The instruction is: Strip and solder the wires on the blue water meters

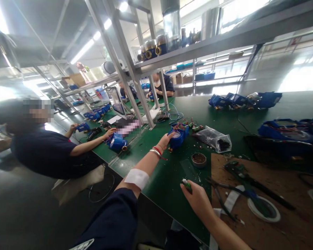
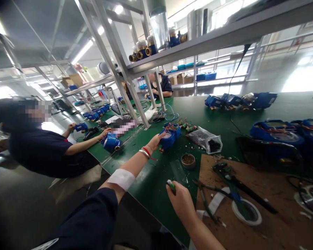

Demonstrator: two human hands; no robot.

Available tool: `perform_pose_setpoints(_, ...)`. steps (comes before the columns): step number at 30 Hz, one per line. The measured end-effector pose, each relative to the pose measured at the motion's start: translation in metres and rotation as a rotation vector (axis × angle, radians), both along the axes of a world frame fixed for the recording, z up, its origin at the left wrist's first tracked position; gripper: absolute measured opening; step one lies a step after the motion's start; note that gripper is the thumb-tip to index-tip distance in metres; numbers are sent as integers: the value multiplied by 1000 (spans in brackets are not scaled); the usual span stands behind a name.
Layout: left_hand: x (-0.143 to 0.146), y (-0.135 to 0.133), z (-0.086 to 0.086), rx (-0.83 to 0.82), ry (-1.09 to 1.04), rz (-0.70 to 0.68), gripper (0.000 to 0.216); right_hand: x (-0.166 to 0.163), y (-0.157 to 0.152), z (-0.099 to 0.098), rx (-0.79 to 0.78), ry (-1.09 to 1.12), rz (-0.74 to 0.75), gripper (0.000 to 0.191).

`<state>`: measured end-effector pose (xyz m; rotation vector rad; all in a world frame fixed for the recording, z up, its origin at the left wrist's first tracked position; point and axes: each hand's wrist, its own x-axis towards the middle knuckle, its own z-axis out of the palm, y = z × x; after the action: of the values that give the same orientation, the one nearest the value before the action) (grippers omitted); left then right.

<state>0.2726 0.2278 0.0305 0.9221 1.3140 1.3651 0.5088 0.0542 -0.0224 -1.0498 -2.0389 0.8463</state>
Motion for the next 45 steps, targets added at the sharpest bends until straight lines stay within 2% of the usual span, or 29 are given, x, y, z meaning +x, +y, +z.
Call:
perform_pose_setpoints(3,11,9,4,-43,14,0,36,1,0,-2,20,5,-8,33)
perform_pose_setpoints(6,7,-14,8,-73,31,9,36,2,0,0,39,12,-6,33)
perform_pose_setpoints(8,5,-44,9,-91,42,13,37,3,0,2,49,19,-12,34)
perform_pose_setpoints(11,6,-104,8,-109,55,22,40,4,-1,6,38,54,-57,35)
perform_pose_setpoints(16,28,-209,3,-126,77,76,45,6,-6,10,-15,112,-99,38)
perform_pose_setpoints(18,40,-239,-1,-113,100,134,48,7,-9,12,-45,115,-101,39)
perform_pose_setpoints(21,56,-267,-5,-96,105,205,52,10,-12,17,-89,141,-104,40)
perform_pose_setpoints(25,72,-282,-4,-122,64,266,50,10,-18,27,-127,200,-102,39)
perform_pose_setpoints(31,90,-289,0,-80,31,223,53,5,-31,49,-75,275,-59,29)
perform_pose_setpoints(34,92,-292,-1,-74,74,208,58,5,-34,56,-26,234,-45,27)
perform_pose_setpoints(36,88,-294,2,-45,183,236,62,6,-38,58,-1,174,-57,28)
perform_pose_setpoints(38,80,-295,8,45,361,292,63,6,-45,58,-12,111,-116,34)
perform_pose_setpoints(40,70,-294,17,177,526,312,57,5,-54,55,-72,54,-206,48)
perform_pose_setpoints(43,56,-287,29,333,651,216,36,2,-65,49,-181,17,-269,71)
perform_pose_setpoints(45,49,-281,34,371,709,127,21,1,-68,47,-214,14,-247,74)
